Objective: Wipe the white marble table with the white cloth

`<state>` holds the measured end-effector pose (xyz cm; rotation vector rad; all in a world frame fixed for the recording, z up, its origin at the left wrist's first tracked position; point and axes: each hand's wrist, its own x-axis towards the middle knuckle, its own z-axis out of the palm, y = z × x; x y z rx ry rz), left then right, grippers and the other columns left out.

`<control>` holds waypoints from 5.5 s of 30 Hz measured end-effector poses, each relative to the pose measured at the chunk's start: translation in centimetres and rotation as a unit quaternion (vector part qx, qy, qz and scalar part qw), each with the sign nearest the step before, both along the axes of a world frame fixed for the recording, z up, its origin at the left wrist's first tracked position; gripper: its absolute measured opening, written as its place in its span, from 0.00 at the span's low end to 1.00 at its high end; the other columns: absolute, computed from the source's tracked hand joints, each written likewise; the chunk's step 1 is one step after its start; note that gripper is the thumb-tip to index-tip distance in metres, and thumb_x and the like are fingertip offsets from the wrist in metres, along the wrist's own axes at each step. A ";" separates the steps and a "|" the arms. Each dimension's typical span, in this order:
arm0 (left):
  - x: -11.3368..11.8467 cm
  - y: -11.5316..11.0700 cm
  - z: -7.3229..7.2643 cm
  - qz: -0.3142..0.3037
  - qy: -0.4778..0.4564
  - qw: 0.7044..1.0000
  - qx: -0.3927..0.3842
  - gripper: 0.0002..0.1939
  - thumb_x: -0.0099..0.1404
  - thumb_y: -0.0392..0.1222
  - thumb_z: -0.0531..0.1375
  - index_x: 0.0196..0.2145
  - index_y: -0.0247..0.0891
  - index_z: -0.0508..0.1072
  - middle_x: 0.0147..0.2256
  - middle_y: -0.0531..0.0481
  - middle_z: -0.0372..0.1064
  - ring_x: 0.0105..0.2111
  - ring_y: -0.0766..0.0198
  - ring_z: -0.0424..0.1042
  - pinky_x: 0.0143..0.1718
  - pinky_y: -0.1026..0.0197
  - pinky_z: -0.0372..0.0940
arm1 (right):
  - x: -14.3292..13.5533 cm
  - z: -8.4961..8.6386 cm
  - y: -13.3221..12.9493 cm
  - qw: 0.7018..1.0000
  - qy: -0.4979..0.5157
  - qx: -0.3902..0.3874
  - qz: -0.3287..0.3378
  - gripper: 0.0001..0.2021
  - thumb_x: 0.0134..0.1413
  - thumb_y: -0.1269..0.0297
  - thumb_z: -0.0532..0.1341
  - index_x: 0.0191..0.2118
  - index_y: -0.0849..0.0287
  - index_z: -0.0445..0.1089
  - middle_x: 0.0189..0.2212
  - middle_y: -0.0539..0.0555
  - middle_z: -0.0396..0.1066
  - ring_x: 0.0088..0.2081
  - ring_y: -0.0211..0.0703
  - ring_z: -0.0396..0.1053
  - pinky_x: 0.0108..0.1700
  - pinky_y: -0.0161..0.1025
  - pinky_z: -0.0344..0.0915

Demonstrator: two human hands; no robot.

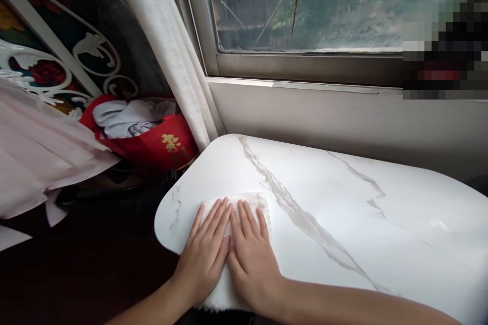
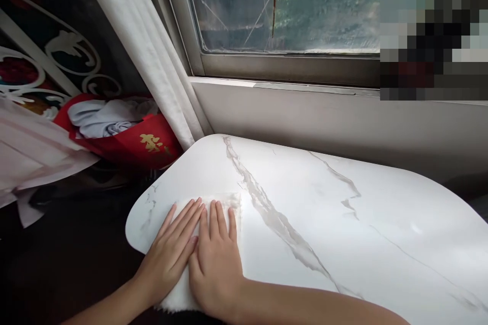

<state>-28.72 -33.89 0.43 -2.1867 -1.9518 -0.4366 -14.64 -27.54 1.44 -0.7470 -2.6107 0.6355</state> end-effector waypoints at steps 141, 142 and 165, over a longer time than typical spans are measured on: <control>9.0 22.7 -0.3 -0.073 -0.022 0.996 -0.041 0.24 0.69 0.40 0.43 0.60 0.32 0.56 0.62 0.41 0.49 0.62 0.57 0.47 0.62 0.46 0.37 | 9.0 -1.9 17.0 0.954 -0.084 0.174 -0.227 0.26 0.63 0.66 0.42 0.61 0.81 0.51 0.62 0.72 0.48 0.64 0.57 0.41 0.63 0.55 0.41; 9.6 21.2 -0.3 -0.083 -0.025 0.995 -0.038 0.24 0.69 0.40 0.43 0.61 0.32 0.56 0.62 0.42 0.49 0.63 0.57 0.46 0.62 0.46 0.37 | 9.7 -1.9 15.4 0.955 -0.082 0.178 -0.223 0.26 0.63 0.66 0.42 0.61 0.80 0.51 0.62 0.72 0.47 0.64 0.57 0.39 0.62 0.56 0.42; 14.4 16.8 0.2 -0.120 -0.079 0.986 -0.089 0.25 0.70 0.41 0.43 0.62 0.35 0.52 0.64 0.46 0.45 0.64 0.59 0.40 0.63 0.47 0.35 | 15.3 -1.5 12.7 0.959 -0.089 0.066 -0.260 0.26 0.62 0.63 0.41 0.64 0.65 0.48 0.65 0.60 0.42 0.65 0.48 0.36 0.63 0.52 0.43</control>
